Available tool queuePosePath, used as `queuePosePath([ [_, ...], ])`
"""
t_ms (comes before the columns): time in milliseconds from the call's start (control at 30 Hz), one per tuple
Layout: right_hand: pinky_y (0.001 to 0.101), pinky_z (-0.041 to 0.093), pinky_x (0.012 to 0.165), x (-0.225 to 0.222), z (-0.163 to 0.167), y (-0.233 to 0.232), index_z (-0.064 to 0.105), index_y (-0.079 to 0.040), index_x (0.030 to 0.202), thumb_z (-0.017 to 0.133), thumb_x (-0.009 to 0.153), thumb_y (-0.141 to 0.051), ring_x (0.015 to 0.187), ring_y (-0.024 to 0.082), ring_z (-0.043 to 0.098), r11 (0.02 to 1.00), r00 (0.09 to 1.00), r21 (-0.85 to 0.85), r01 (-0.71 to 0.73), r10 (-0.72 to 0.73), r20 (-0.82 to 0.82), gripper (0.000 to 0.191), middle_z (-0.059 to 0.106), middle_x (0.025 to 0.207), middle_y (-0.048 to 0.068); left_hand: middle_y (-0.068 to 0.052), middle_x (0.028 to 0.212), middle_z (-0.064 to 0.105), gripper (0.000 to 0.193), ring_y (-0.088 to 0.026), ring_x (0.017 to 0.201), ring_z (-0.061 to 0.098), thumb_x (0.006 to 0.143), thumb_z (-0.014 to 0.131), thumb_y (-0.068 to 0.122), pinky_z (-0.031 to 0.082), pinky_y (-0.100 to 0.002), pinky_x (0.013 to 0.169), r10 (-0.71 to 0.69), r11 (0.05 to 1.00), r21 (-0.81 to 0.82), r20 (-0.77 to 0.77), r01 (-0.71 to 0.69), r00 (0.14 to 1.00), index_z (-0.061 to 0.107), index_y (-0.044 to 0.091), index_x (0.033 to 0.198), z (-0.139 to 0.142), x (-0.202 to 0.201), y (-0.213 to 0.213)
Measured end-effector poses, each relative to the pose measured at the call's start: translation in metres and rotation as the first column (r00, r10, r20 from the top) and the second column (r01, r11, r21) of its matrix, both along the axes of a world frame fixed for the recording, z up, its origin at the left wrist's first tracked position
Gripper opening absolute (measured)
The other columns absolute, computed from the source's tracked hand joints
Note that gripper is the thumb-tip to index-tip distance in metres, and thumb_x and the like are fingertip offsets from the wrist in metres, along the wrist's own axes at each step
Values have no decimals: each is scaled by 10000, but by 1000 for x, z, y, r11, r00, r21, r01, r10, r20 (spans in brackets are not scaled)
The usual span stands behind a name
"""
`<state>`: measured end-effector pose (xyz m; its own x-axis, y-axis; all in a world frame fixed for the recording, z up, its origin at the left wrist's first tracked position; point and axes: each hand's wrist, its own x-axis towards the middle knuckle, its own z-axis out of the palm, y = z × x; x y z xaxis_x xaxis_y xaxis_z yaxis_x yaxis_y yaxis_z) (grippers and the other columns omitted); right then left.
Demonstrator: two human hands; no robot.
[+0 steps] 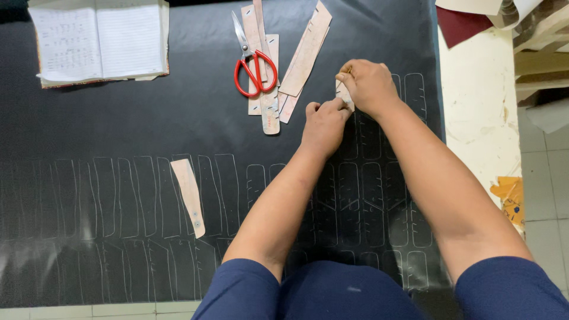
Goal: The person places a paper pattern on a large sheet of black fabric and uses a small stick to trace the outline and internal markings. They repeat this process for several pattern pieces, then mark additional areas on the fabric directly with the stick.
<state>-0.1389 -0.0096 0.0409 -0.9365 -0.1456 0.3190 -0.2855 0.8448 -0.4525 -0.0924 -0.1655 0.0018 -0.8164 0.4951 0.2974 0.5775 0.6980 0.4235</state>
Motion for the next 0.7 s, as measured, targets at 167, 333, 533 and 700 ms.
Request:
queuePosePath([
  [167,442,541,767,-11,-4,3,748,-65,978,699,1009,-255,848,338,700,999,1000,-42,19,-20,-8,198,738,953,132,3,1009,625,204,-186,1018,635,885,566,48,406,-483,983,0,999,40,21,-1,1000,706,163,978,-6,-3,-1],
  [333,442,544,769,-12,-8,9,748,-69,988,688,1008,-235,873,340,699,997,999,-68,34,-36,-28,178,736,960,130,18,1054,640,206,-184,1076,638,871,554,23,388,-501,1028,1,998,58,19,-3,1000,667,157,980,-9,-6,-2],
  [533,446,541,779,-3,-8,27,738,-58,1012,686,1037,-239,876,352,694,997,996,-36,75,-77,-41,189,731,977,139,35,1109,659,274,-173,1114,628,844,556,-17,365,-523,1055,-7,999,51,73,3,997,694,156,1006,-4,-6,-4],
  [700,439,540,784,29,-8,29,744,-64,1003,680,1035,-222,880,338,699,995,996,-40,89,-89,-4,174,731,963,137,46,1132,670,271,-164,1134,629,843,559,-18,354,-537,1063,-30,999,45,112,25,993,699,155,998,0,-7,-6],
])
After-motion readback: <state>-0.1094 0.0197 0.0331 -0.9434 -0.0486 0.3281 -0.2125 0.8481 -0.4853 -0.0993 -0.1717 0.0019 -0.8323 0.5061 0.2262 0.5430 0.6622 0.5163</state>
